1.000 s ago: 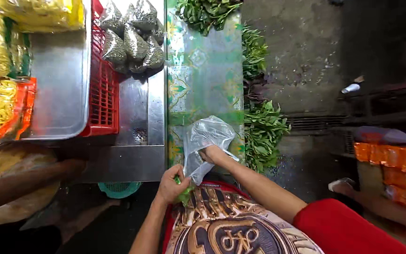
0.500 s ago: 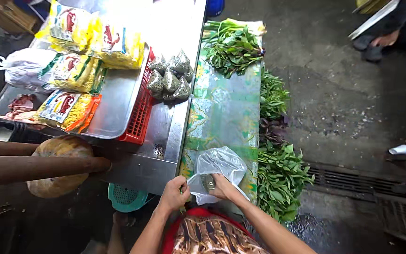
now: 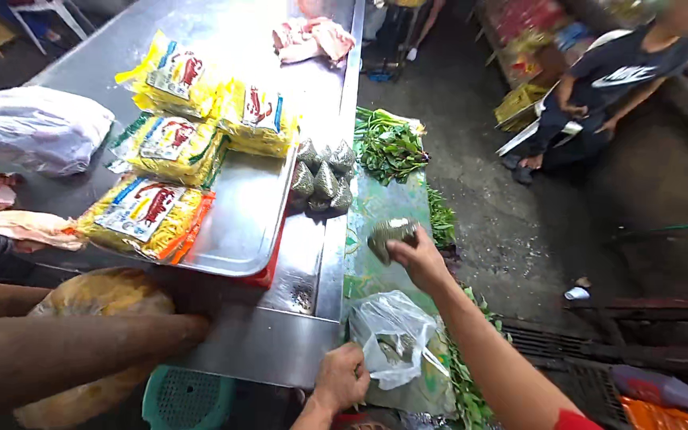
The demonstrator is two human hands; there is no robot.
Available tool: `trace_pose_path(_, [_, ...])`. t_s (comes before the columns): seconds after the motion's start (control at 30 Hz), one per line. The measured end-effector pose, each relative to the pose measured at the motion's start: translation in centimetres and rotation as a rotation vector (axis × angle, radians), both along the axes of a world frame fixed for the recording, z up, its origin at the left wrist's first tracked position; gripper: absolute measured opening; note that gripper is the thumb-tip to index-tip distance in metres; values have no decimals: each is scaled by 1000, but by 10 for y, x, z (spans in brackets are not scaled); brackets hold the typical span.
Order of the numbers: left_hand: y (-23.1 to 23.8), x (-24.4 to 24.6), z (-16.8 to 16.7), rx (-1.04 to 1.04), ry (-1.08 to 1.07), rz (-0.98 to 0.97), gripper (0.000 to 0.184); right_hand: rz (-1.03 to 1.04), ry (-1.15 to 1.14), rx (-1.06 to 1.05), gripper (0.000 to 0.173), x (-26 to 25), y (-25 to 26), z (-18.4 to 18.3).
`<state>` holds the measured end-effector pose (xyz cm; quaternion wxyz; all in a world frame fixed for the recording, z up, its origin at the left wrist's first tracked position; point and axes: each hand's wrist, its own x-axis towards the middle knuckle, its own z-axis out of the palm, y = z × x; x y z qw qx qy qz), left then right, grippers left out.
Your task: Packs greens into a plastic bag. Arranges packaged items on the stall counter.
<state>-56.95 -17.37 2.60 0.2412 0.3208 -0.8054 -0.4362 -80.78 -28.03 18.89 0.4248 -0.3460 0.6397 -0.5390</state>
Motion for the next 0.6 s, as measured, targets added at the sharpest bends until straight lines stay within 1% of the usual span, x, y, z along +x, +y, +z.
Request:
trace_pose_path(0.03, [0,1,1,19,7,-6,17,2,-24,17,68,5,-32,8])
trace_pose_path(0.1, [-3,3,2,46,22,-18,17,31,46,86,61,12,-96,17])
trace_pose_path(0.13, [-4,4,2,58,33,-22,17,27,129,122,62,15,-127,18])
trace_pose_path(0.2, [-7,5,3,86,55,-33,17,11,323,206,74,18,-177,18])
trace_pose_path(0.27, [-7,7,3,106,73,-44,17,-36,426,262,79,14,-203,15])
trace_pose_path(0.37, [-9,8,-1,132,133,-49,17,-159,397,291,69,4,-202,6])
trace_pose_path(0.5, [-8,4,-2,124,173,-51,19,-215,312,300,59,-3,-176,-21])
trace_pose_path(0.57, [-9,2,-2,142,170,-39,16,-236,307,304,58,-3,-175,-31])
trace_pose_path(0.6, [-10,3,0,183,160,-31,10,-241,306,300,58,-3,-175,-34])
